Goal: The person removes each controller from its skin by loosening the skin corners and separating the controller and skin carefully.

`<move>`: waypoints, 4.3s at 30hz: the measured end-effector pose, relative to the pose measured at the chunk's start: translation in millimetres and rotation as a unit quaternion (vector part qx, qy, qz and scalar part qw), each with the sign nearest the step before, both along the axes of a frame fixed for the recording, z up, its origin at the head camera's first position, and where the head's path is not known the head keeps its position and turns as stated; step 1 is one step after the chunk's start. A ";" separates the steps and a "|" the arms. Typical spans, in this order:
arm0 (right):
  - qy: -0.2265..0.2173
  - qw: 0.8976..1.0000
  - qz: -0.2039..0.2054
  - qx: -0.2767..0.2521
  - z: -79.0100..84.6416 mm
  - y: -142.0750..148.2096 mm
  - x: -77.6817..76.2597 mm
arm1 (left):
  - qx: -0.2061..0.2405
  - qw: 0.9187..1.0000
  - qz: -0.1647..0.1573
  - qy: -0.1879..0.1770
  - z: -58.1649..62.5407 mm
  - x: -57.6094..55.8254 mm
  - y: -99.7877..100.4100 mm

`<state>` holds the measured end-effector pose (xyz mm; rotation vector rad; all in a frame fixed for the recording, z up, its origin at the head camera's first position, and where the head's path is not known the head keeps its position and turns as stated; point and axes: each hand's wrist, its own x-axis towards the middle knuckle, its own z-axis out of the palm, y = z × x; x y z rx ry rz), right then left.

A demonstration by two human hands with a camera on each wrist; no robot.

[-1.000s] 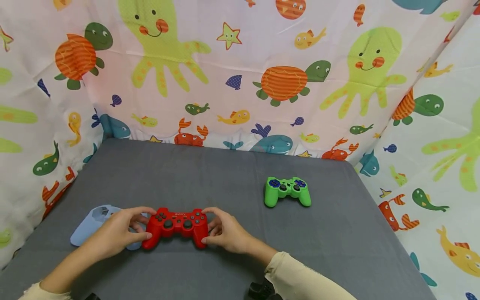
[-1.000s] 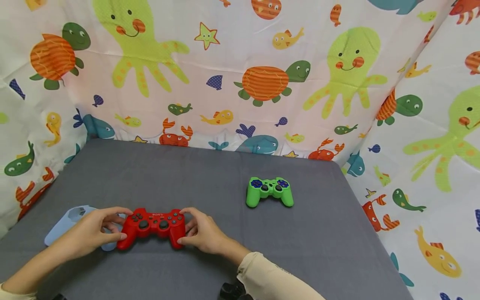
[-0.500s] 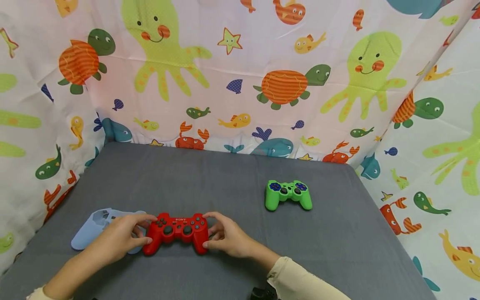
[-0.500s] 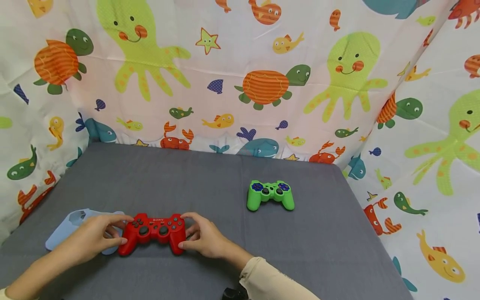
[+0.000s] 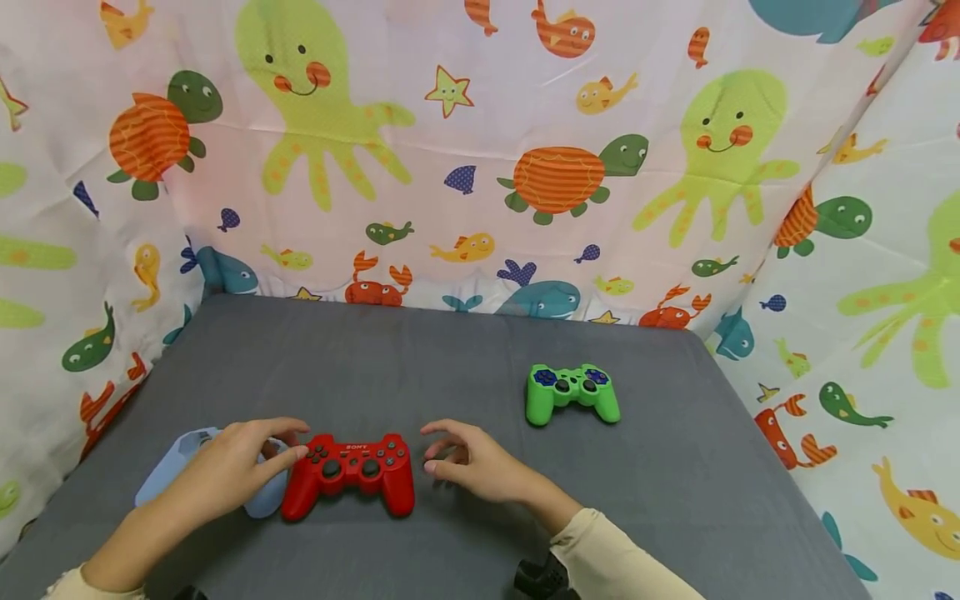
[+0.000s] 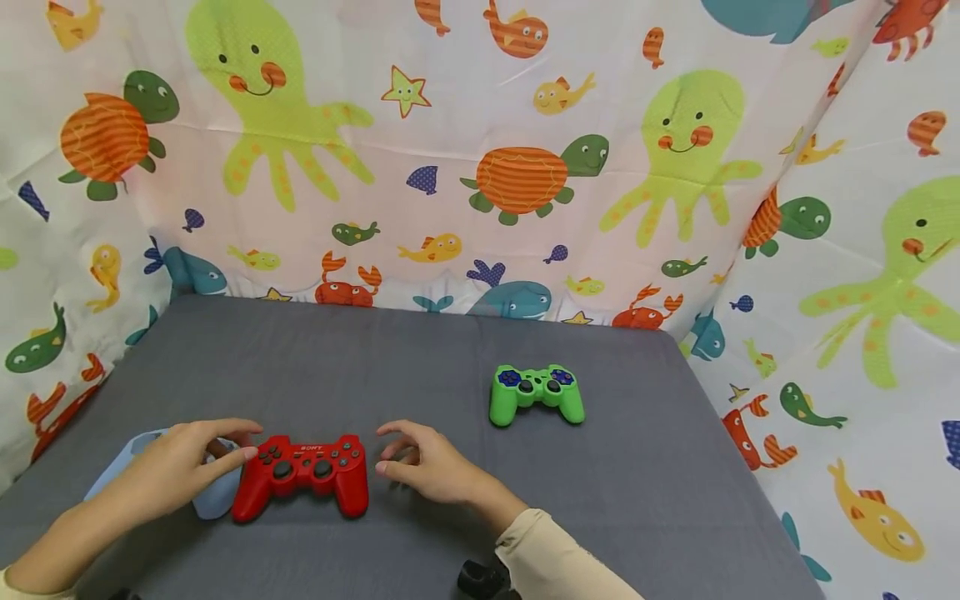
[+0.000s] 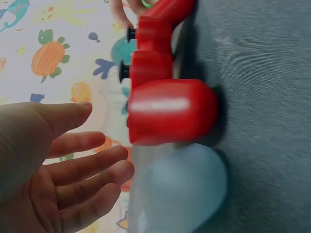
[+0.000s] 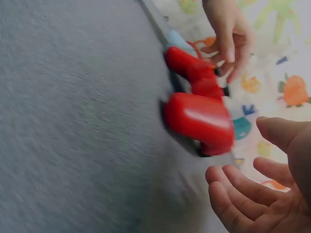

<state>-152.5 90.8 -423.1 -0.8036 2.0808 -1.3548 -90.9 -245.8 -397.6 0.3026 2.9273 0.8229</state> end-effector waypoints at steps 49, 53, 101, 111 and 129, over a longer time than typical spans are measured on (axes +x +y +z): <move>0.113 0.978 -0.155 -0.082 42.8 111.1 -28.6 | 0.236 0.967 -0.099 0.016 11.2 -70.8 148.2; 0.121 0.973 -0.175 -0.086 45.0 121.7 -34.2 | 0.246 0.964 -0.101 0.028 10.8 -75.0 167.0; 0.114 0.913 -0.297 0.256 1.1 203.8 -77.8 | 0.376 0.894 -0.111 -0.216 -57.0 -92.0 268.7; 0.122 0.915 -0.311 0.226 -4.2 197.4 -73.6 | 0.433 0.858 -0.098 -0.256 -52.4 -87.3 271.1; 0.122 0.912 -0.355 0.167 0.5 179.1 -74.8 | 0.527 0.817 0.025 -0.233 -34.3 -93.7 264.8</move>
